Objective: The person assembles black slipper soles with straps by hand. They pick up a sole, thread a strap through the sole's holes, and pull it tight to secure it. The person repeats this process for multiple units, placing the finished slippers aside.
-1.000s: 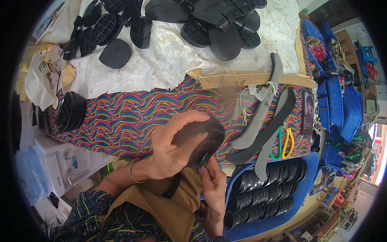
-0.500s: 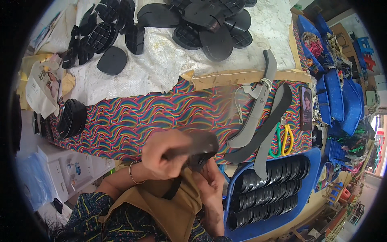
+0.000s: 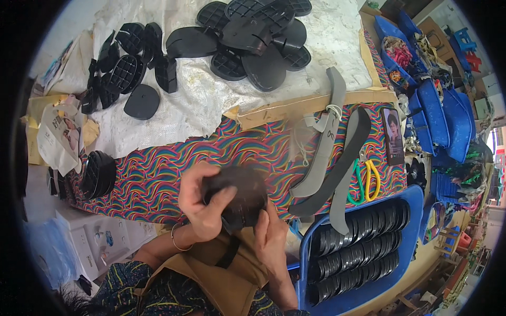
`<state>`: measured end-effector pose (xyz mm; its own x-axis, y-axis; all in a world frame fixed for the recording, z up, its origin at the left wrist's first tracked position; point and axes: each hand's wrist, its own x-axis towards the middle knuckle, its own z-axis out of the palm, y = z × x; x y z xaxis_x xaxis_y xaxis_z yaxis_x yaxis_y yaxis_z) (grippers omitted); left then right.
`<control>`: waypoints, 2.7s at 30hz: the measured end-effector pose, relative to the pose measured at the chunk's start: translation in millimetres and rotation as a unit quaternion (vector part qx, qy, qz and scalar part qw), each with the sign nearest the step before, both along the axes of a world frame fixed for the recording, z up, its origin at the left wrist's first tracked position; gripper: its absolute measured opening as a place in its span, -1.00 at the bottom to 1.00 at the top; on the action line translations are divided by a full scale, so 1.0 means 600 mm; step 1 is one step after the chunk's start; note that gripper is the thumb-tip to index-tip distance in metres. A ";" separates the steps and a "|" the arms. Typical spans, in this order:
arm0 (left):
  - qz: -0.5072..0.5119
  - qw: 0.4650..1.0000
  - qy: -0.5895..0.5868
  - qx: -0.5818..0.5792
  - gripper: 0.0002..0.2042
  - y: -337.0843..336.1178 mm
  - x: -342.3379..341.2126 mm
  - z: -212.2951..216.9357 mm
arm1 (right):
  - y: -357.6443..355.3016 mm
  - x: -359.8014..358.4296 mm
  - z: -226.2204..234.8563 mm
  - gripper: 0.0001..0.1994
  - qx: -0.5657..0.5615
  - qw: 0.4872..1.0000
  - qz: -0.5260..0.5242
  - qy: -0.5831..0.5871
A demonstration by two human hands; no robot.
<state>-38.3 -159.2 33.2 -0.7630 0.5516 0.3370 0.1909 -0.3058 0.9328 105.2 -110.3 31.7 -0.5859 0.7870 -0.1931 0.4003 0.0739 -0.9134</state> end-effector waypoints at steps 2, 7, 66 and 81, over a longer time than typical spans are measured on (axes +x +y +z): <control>-0.029 0.999 0.032 -0.010 -0.68 -0.008 0.005 0.003 | 0.001 0.002 -0.028 -0.61 0.093 0.996 0.011 0.006; -0.042 0.999 -0.020 -0.023 -0.65 0.013 -0.016 0.010 | 0.020 -0.012 0.011 -0.61 0.050 0.999 0.017 0.008; -0.238 0.952 -0.068 -0.181 -0.61 0.011 0.000 0.000 | 0.056 -0.037 -0.044 -0.65 0.090 0.922 -0.275 0.258; -0.151 0.954 0.116 -0.233 -0.62 0.040 -0.023 0.005 | 0.038 -0.025 -0.055 -0.77 0.181 0.941 -0.222 0.178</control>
<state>-51.9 -135.4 36.0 -0.4804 0.8655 0.1418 0.3780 0.0585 0.9240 90.5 -87.2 -1.3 -0.1598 0.9463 0.2812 0.1387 0.3035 -0.9427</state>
